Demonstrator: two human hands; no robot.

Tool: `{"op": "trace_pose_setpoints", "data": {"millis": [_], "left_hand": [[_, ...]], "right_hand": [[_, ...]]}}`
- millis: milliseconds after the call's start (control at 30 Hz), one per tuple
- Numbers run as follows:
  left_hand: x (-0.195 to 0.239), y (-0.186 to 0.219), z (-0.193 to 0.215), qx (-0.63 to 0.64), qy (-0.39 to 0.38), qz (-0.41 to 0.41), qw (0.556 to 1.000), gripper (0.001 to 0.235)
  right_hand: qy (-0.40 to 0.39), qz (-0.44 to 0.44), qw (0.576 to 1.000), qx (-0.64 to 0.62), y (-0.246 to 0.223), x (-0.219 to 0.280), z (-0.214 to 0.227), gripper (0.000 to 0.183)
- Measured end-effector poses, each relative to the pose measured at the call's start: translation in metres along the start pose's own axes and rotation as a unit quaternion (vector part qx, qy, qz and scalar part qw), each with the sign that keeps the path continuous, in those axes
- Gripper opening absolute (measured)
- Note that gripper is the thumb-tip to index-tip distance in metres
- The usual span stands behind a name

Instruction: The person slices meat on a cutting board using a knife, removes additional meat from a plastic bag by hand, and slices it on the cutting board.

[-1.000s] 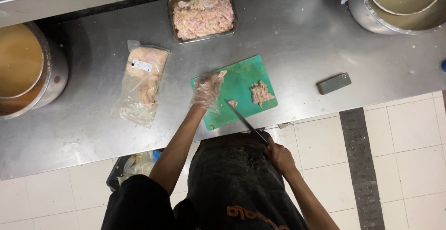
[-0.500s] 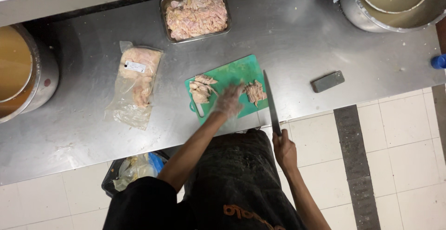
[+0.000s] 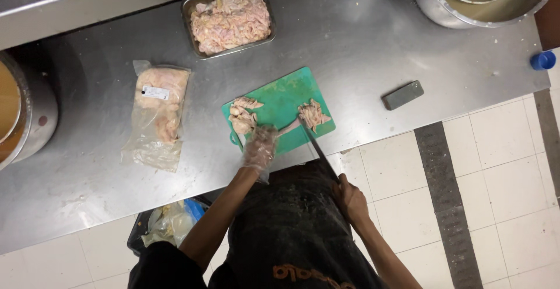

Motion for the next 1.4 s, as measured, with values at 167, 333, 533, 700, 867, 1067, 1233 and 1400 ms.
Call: {"op": "trace_pose_setpoints", "data": {"millis": [167, 333, 533, 700, 867, 1067, 1233, 1400], "left_hand": [[-0.038, 0.031, -0.027, 0.057, 0.077, -0.034, 0.995, 0.017], [-0.059, 0.024, -0.094, 0.135, -0.036, 0.068, 0.988, 0.018], [-0.044, 0.025, -0.077, 0.221, 0.083, 0.046, 0.971, 0.013], [-0.046, 0.025, -0.045, 0.256, 0.093, 0.074, 0.959, 0.011], [-0.048, 0.038, -0.036, 0.198, 0.069, 0.048, 0.977, 0.006], [-0.019, 0.030, 0.046, 0.276, 0.128, 0.022, 0.952, 0.019], [-0.007, 0.015, 0.041, 0.214, 0.145, 0.040, 0.965, 0.021], [-0.024, 0.014, -0.043, 0.319, 0.027, 0.100, 0.942, 0.011]], "right_hand": [[-0.001, 0.046, 0.999, 0.022, -0.004, -0.016, -0.019, 0.030], [0.109, 0.181, 0.974, 0.085, -0.007, -0.041, -0.051, 0.048], [0.090, 0.141, 0.985, 0.044, -0.002, -0.109, -0.087, 0.044], [-0.027, 0.092, 0.995, 0.022, 0.056, -0.011, -0.070, 0.046], [-0.064, -0.001, 0.998, 0.026, 0.065, 0.003, -0.054, 0.042], [0.021, 0.044, 0.999, -0.011, -0.014, -0.074, -0.025, 0.025], [-0.047, 0.048, 0.997, 0.026, -0.015, -0.038, -0.022, 0.033], [-0.058, 0.013, 0.997, 0.044, 0.014, -0.028, -0.055, 0.039]]}}
Point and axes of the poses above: each hand's wrist, its own x-axis away from the middle knuckle, its own z-axis out of the back of the hand, y = z × x, the point moved 9 cm from there along -x, towards the middle knuckle, and after that the axes turned 10 degrees about z, right-handed, at the moved point
